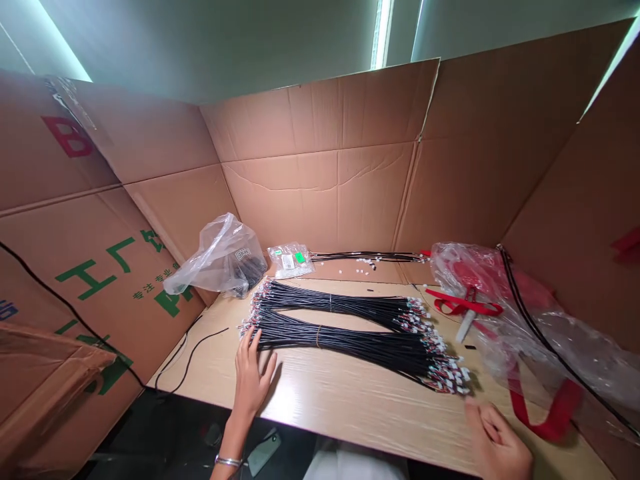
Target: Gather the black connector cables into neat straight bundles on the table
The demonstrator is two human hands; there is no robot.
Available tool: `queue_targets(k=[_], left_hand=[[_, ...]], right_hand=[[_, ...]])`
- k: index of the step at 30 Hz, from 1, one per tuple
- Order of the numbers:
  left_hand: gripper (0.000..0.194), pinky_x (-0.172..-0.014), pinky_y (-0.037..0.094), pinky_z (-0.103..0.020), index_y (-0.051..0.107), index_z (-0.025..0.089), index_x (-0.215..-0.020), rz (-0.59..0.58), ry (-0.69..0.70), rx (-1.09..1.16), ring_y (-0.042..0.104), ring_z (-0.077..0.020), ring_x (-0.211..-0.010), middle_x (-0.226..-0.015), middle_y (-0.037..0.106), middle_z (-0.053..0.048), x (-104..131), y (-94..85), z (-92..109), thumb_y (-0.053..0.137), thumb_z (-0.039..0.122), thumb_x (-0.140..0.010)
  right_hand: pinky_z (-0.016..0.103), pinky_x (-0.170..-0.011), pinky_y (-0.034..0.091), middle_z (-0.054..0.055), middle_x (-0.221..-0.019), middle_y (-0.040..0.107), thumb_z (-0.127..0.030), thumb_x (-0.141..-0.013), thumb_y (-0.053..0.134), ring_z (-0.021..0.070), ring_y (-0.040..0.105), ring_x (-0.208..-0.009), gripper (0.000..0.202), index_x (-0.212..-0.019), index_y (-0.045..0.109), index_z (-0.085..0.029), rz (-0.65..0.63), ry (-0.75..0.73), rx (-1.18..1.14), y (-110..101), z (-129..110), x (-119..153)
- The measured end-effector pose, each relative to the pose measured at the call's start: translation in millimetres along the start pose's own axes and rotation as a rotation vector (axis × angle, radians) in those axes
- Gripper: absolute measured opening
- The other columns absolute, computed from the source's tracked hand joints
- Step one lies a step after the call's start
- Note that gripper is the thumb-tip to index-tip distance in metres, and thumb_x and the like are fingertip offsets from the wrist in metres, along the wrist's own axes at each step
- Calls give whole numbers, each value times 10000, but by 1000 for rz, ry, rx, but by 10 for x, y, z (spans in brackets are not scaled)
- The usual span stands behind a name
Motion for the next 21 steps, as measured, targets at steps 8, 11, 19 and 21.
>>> queue_targets(k=[8, 11, 19, 21], left_hand=[[578, -1167, 272, -492, 396, 173, -1427, 83, -227, 250, 336, -293, -1406, -1465, 398, -175, -14, -14, -213, 554, 357, -902], [609, -1131, 343, -458, 421, 155, -1394, 184, -490, 476, 432, -286, -1340, -1420, 443, -181, 73, -10, -494, 585, 389, -856], [524, -1049, 432, -415, 558, 152, -1223, 331, -811, 741, 575, -269, -1188, -1278, 588, -150, 224, 11, -767, 618, 347, -741], [527, -1009, 464, -409, 582, 177, -1195, 325, -816, 749, 598, -262, -1148, -1259, 605, -126, 227, 34, -774, 642, 372, -710]], right_hand=[[246, -440, 348, -7, -459, 429, -739, -578, 696, 132, 381, -510, 580, -503, 467, -212, 63, 415, -113, -178, 531, 154], [272, -456, 371, 18, -490, 494, -818, -512, 676, 154, 428, -531, 640, -566, 586, -187, 90, 504, -126, -183, 553, 192], [241, -384, 206, -76, -460, 258, -770, -540, 727, 61, 244, -440, 684, -483, 319, -224, 165, 557, -497, -80, 584, 199], [233, -375, 181, -94, -462, 220, -734, -559, 744, 52, 208, -430, 696, -490, 266, -233, 177, 553, -587, -50, 606, 163]])
Point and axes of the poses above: each hand's wrist, its own x-axis away from the middle knuckle, its own y-axis out of the palm, z = x × y, the point moved 8 cm from there along -x, towards the middle knuckle
